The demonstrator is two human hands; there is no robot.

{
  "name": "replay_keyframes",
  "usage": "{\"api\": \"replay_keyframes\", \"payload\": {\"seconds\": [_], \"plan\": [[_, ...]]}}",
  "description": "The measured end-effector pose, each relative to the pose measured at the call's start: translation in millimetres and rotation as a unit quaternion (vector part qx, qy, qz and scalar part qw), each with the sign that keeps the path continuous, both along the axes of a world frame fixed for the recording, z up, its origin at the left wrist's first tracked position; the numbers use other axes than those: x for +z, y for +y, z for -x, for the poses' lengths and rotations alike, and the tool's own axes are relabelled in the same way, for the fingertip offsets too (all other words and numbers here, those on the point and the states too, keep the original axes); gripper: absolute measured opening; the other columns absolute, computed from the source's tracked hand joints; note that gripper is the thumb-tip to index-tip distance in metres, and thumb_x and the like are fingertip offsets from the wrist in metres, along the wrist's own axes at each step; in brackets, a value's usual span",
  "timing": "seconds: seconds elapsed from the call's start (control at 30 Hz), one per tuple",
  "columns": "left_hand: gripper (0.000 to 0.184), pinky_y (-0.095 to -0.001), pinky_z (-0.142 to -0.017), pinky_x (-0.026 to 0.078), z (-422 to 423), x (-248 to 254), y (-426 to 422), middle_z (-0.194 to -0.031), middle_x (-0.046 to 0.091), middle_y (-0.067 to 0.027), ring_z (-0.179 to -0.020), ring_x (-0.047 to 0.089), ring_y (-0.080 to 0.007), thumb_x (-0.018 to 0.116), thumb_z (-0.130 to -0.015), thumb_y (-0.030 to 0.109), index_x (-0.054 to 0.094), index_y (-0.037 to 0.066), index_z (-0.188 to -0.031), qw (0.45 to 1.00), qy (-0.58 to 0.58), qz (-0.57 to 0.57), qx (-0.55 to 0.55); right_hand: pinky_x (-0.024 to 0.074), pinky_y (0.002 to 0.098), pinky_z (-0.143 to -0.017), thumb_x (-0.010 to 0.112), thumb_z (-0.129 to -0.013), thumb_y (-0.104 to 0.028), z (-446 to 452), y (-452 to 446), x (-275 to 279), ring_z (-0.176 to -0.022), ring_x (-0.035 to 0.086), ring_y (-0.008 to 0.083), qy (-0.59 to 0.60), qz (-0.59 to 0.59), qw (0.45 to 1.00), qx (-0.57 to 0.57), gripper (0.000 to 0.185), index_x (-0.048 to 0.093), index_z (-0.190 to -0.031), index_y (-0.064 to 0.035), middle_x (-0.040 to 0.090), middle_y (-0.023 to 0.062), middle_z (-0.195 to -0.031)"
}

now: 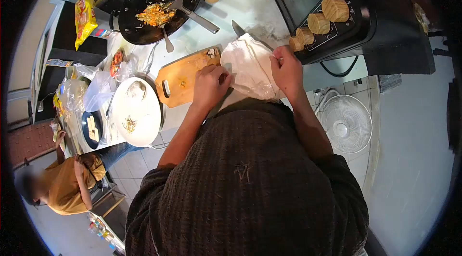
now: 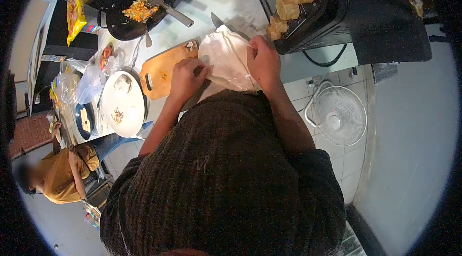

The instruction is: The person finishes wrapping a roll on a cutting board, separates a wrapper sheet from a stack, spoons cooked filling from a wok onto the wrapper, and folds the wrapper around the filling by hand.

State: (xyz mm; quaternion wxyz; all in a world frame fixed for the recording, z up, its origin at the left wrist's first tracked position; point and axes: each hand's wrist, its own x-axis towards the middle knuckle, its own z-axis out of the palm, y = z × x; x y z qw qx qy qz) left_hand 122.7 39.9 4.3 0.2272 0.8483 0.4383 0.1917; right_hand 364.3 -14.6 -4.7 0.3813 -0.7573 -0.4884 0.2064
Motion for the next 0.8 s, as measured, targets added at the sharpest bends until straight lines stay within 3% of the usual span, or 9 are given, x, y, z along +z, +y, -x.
{"api": "replay_keyframes", "payload": {"seconds": [0.1, 0.17, 0.2, 0.27, 0.37, 0.47, 0.57, 0.7, 0.8], "plan": [[0.015, -0.0415, -0.074, 0.049, -5, -3, 0, -0.082, 0.067, -0.0111, -0.080, 0.065, -0.0301, 0.074, -0.083, 0.018, 0.066, 0.006, -0.084, 0.999, -0.041, 0.011, 0.006, 0.0517, 0.0480, -0.077, 0.062, -0.092, -0.013, 1, 1, -6, -0.092, 0.064, 0.0400, -0.048, -0.054, 0.997, 0.036, 0.012, 0.058, -0.102, -0.0067, 0.066, 0.0168, -0.094], [0.012, -0.0354, -0.070, 0.050, -9, 4, -1, -0.082, 0.067, -0.0089, -0.078, 0.066, -0.0223, 0.074, -0.086, 0.014, 0.066, 0.006, -0.089, 0.995, -0.083, 0.058, 0.013, 0.0515, 0.0389, -0.072, 0.062, -0.091, -0.007, 2, 2, -11, -0.083, 0.064, 0.0326, -0.088, -0.088, 0.991, 0.042, 0.011, 0.060, -0.102, -0.0060, 0.063, 0.0138, -0.091], [0.012, -0.0354, -0.070, 0.050, -9, 5, -2, -0.082, 0.067, -0.0089, -0.078, 0.066, -0.0223, 0.074, -0.086, 0.014, 0.066, 0.006, -0.089, 0.995, -0.083, 0.057, 0.011, 0.0515, 0.0389, -0.072, 0.062, -0.091, -0.007, 2, 1, -9, -0.083, 0.064, 0.0326, -0.088, -0.088, 0.991, 0.040, 0.011, 0.060, -0.102, -0.0060, 0.063, 0.0138, -0.091], [0.013, -0.0287, -0.067, 0.049, -10, 5, -5, -0.085, 0.066, -0.0050, -0.078, 0.064, -0.0135, 0.072, -0.089, 0.009, 0.065, 0.005, -0.098, 0.961, -0.199, 0.184, 0.051, 0.0508, 0.0408, -0.075, 0.061, -0.090, -0.005, 3, 0, -6, -0.087, 0.063, 0.0346, -0.088, -0.062, 0.993, 0.044, 0.012, 0.060, -0.102, -0.0067, 0.060, 0.0146, -0.091], [0.021, -0.0253, -0.069, 0.048, -9, 1, -6, -0.088, 0.066, -0.0024, -0.079, 0.062, -0.0098, 0.071, -0.090, 0.006, 0.062, 0.004, -0.109, 0.931, -0.287, 0.220, 0.038, 0.0507, 0.0429, -0.076, 0.060, -0.091, -0.003, 3, -1, -7, -0.088, 0.063, 0.0356, -0.087, -0.125, 0.987, 0.052, 0.011, 0.061, -0.101, -0.0064, 0.060, 0.0145, -0.093], [0.026, -0.0258, -0.077, 0.050, -14, 6, -5, -0.087, 0.063, -0.0007, -0.082, 0.061, -0.0093, 0.071, -0.090, 0.004, 0.058, 0.002, -0.113, 0.915, -0.312, 0.246, 0.065, 0.0512, 0.0428, -0.078, 0.059, -0.091, -0.001, 6, -4, -7, -0.091, 0.063, 0.0358, -0.089, -0.130, 0.985, 0.077, 0.012, 0.064, -0.101, -0.0059, 0.061, 0.0145, -0.097], [0.024, -0.0244, -0.074, 0.049, -12, 5, -4, -0.091, 0.066, -0.0033, -0.082, 0.062, -0.0105, 0.071, -0.090, 0.004, 0.060, 0.003, -0.111, 0.923, -0.278, 0.240, 0.115, 0.0512, 0.0420, -0.079, 0.058, -0.091, 0.000, 10, -6, -6, -0.092, 0.063, 0.0355, -0.072, -0.117, 0.988, 0.068, 0.015, 0.067, -0.102, -0.0058, 0.061, 0.0145, -0.100], [0.024, -0.0253, -0.074, 0.050, -2, -5, 2, -0.093, 0.065, -0.0038, -0.082, 0.062, -0.0107, 0.071, -0.089, 0.004, 0.060, 0.002, -0.110, 0.930, -0.272, 0.223, 0.104, 0.0510, 0.0413, -0.079, 0.057, -0.092, 0.000, 9, -5, -10, -0.092, 0.062, 0.0356, -0.075, -0.107, 0.991, 0.039, 0.018, 0.067, -0.105, -0.0062, 0.060, 0.0147, -0.101], [0.025, -0.0265, -0.076, 0.050, -2, 0, 2, -0.094, 0.065, -0.0043, -0.082, 0.061, -0.0119, 0.071, -0.088, 0.004, 0.059, 0.000, -0.110, 0.909, -0.285, 0.284, 0.107, 0.0507, 0.0407, -0.079, 0.057, -0.092, 0.001, 9, -6, -11, -0.092, 0.062, 0.0358, -0.074, -0.096, 0.992, 0.039, 0.017, 0.067, -0.103, -0.0057, 0.059, 0.0143, -0.100]]}}
